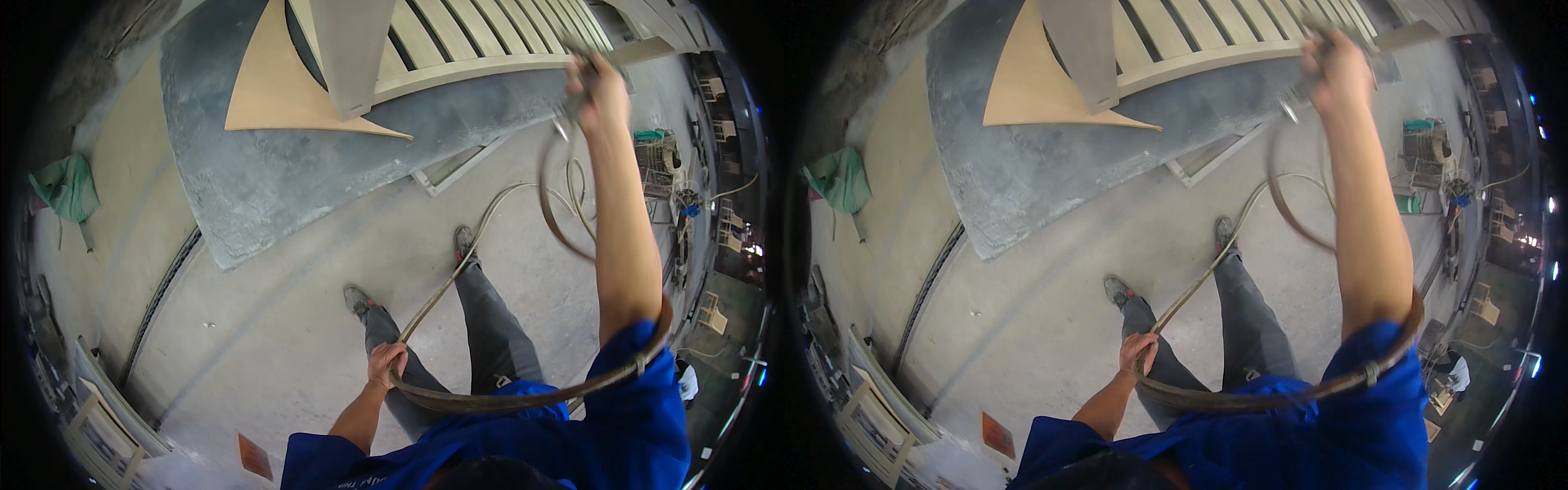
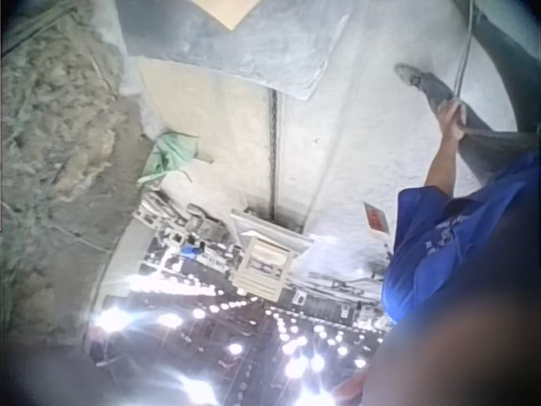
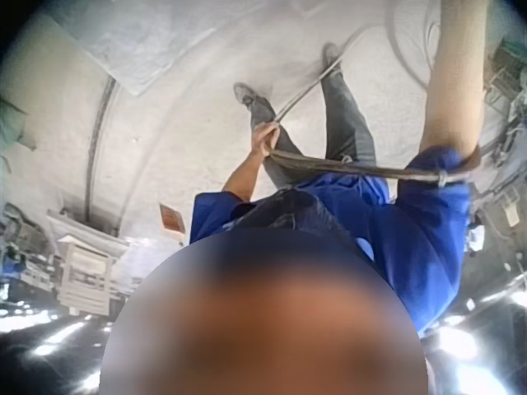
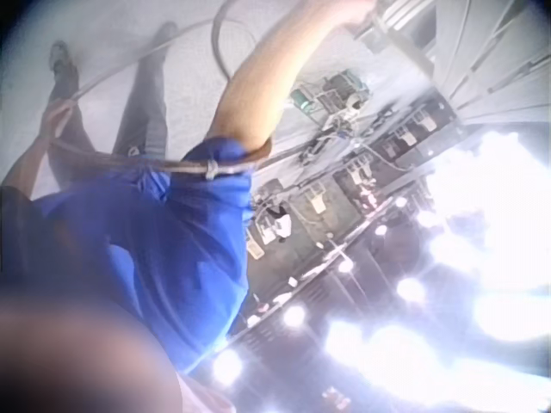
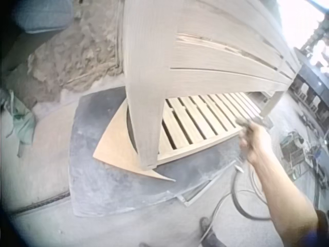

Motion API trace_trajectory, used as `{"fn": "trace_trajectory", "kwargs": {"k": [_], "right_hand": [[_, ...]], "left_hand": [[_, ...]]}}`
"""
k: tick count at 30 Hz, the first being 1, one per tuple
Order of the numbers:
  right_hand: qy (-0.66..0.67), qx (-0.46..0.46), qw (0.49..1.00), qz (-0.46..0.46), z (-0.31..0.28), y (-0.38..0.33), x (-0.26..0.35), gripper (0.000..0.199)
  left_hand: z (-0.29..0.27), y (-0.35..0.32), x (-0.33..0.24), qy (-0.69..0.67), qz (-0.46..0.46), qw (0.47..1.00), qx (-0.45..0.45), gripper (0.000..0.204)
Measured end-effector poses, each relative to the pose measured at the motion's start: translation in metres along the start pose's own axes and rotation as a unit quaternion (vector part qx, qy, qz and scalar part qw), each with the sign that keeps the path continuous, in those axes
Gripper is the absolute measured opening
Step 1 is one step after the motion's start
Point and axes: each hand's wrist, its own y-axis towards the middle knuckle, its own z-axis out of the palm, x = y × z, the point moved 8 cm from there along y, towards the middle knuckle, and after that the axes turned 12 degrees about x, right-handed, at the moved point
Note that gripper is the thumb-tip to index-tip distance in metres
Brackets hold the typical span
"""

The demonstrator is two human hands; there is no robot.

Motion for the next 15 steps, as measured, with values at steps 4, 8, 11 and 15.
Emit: {"fn": "trace_trajectory", "kwargs": {"k": [4,8,11,15], "right_hand": [[0.159,0.041,0.986,-0.027,0.111,0.094,-0.016,0.023],[0.147,0.02,0.988,-0.045,0.128,0.076,-0.009,0.021],[0.022,0.055,0.998,-0.009,0.09,0.023,0.004,0.021],[-0.148,-0.051,0.987,0.027,-0.004,-0.112,0.034,0.02]], "left_hand": [[-0.003,-0.004,0.0,-0.019,0.006,1.0,-0.005,0.011],[-0.009,-0.003,-0.007,-0.028,0.059,0.997,-0.046,0.013],[-0.009,0.001,-0.002,-0.024,0.052,0.998,-0.018,0.014],[-0.012,-0.003,0.003,-0.011,0.037,0.999,0.008,0.013]]}}
